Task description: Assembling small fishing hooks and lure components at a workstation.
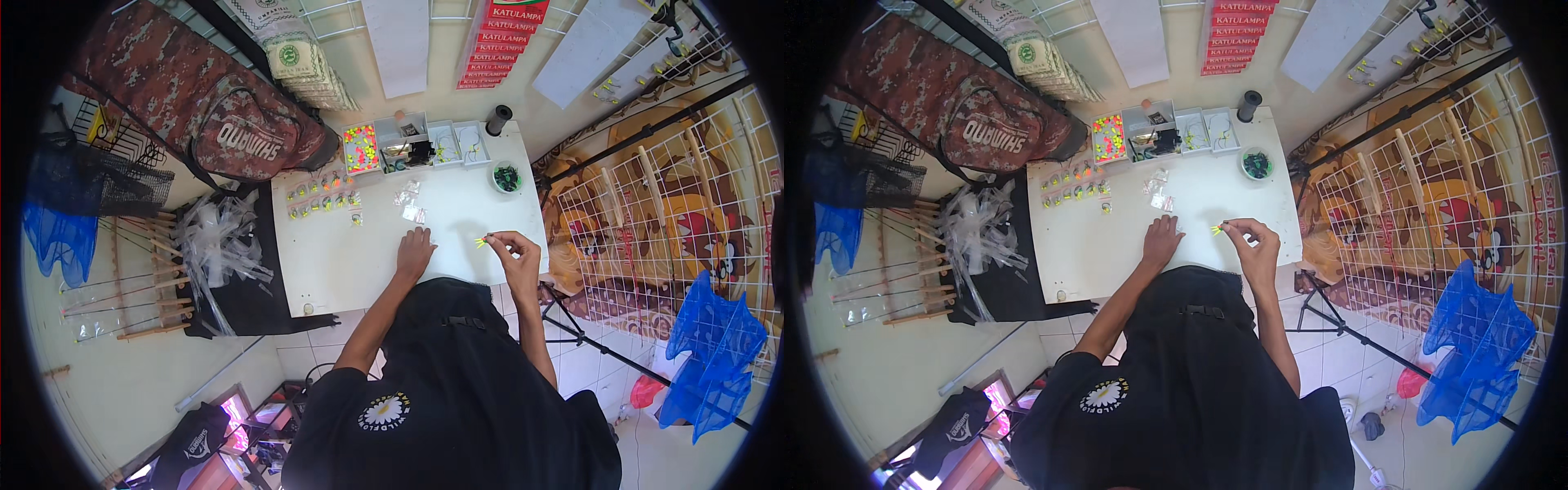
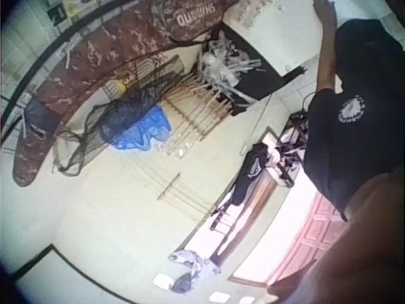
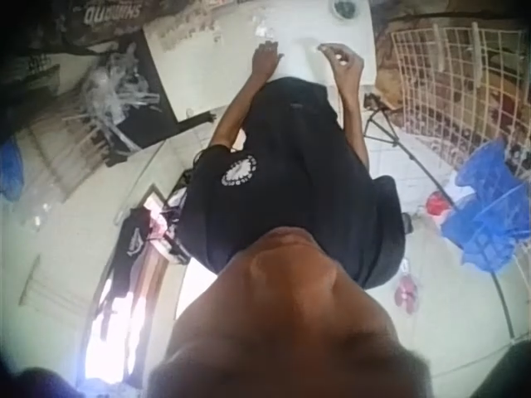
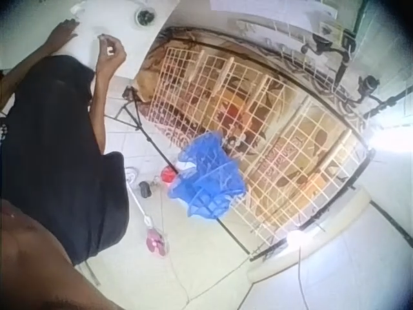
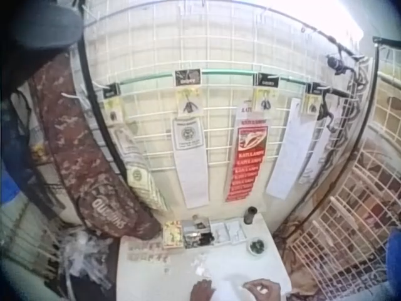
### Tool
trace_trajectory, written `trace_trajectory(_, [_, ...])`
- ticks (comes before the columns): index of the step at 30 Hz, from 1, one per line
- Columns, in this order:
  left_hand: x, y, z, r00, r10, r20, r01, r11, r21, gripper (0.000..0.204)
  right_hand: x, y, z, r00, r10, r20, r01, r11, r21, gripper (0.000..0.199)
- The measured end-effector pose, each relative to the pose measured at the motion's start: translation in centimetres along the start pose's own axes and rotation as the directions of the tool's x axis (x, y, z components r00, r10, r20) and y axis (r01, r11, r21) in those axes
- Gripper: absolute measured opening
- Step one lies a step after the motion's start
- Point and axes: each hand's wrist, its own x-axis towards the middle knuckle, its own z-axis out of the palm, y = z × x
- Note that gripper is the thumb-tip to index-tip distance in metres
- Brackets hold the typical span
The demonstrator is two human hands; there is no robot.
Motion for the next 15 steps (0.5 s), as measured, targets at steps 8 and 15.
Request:
trace_trajectory(8, [0.3,0.0,-1.4,0.997,0.032,-0.065,-0.046,0.974,-0.224,0.047,0.3,-0.1,0.6,0.999,-0.017,0.046,0.015,0.999,0.040,0.013])
trace_trajectory(15, [2.2,3.5,-8.4,0.990,-0.139,-0.025,0.070,0.636,-0.768,0.053,0.9,1.1,0.9,0.997,-0.080,0.019,0.078,0.993,0.089,0.010])
